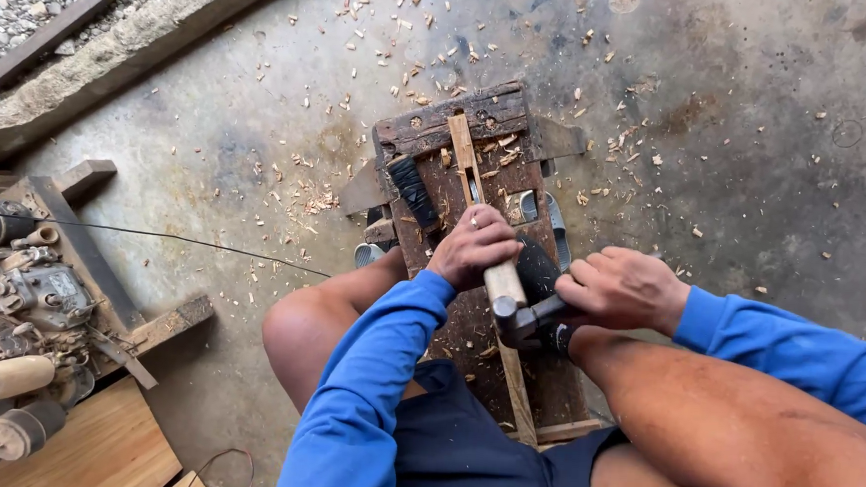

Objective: The person sits on the floor and uses a hammer to strike a wooden chisel, carving a groove into a small piece of wood held in a wooden vise. The person repeatedly repositions the chisel and strikes it to deepen the cut.

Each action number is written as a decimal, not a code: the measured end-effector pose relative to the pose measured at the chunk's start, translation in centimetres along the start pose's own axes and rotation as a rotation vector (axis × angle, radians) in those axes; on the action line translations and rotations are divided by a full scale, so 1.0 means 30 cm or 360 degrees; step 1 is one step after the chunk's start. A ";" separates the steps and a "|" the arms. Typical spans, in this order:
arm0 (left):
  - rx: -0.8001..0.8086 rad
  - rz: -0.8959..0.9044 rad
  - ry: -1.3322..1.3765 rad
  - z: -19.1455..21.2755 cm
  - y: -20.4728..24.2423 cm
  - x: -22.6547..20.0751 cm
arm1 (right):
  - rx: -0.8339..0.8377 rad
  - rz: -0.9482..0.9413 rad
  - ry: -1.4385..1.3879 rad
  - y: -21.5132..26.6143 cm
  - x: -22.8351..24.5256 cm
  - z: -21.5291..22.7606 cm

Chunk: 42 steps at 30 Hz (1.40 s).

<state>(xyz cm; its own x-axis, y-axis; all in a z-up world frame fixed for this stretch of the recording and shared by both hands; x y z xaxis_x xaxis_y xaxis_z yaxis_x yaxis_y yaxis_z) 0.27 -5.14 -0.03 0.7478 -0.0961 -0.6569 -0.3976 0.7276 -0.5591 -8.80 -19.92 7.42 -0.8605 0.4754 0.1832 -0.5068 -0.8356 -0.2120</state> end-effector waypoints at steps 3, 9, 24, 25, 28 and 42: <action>-0.0018 -0.0015 -0.0017 0.017 -0.018 0.008 | 0.0041 -0.0164 0.0012 -0.027 -0.010 0.049; -0.0129 0.0035 0.0098 0.036 -0.052 0.041 | 0.0030 -0.0270 -0.0132 -0.021 -0.031 -0.009; -0.1023 0.0947 0.0772 0.275 -0.157 0.260 | -0.0479 -0.0883 -0.0584 -0.035 -0.145 0.180; -0.1024 0.0954 0.0778 0.270 -0.151 0.265 | -0.0471 -0.0888 -0.0589 -0.034 -0.146 0.177; -0.0807 0.0924 0.0630 0.251 -0.164 0.245 | -0.0486 -0.1000 -0.0579 -0.027 -0.154 0.177; -0.0412 0.0584 0.0466 0.174 -0.180 0.161 | -0.0686 -0.0561 -0.0683 -0.084 -0.181 0.265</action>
<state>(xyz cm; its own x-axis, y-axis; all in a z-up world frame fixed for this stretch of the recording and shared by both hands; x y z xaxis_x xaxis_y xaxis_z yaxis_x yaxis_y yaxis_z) 8.80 -5.97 2.47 0.3704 -0.0792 -0.9255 -0.7509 0.5610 -0.3485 -2.44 -22.57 14.58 -0.5894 0.4733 0.6546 -0.8037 -0.4259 -0.4156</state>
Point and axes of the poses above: each hand's wrist, its own y-axis away from the middle knuckle, its own z-axis out of the back of the hand, x = y × z, the point moved 7 cm from there along -y, towards the middle knuckle, and after that the axes turned 4 degrees about y, right-handed, at the moved point
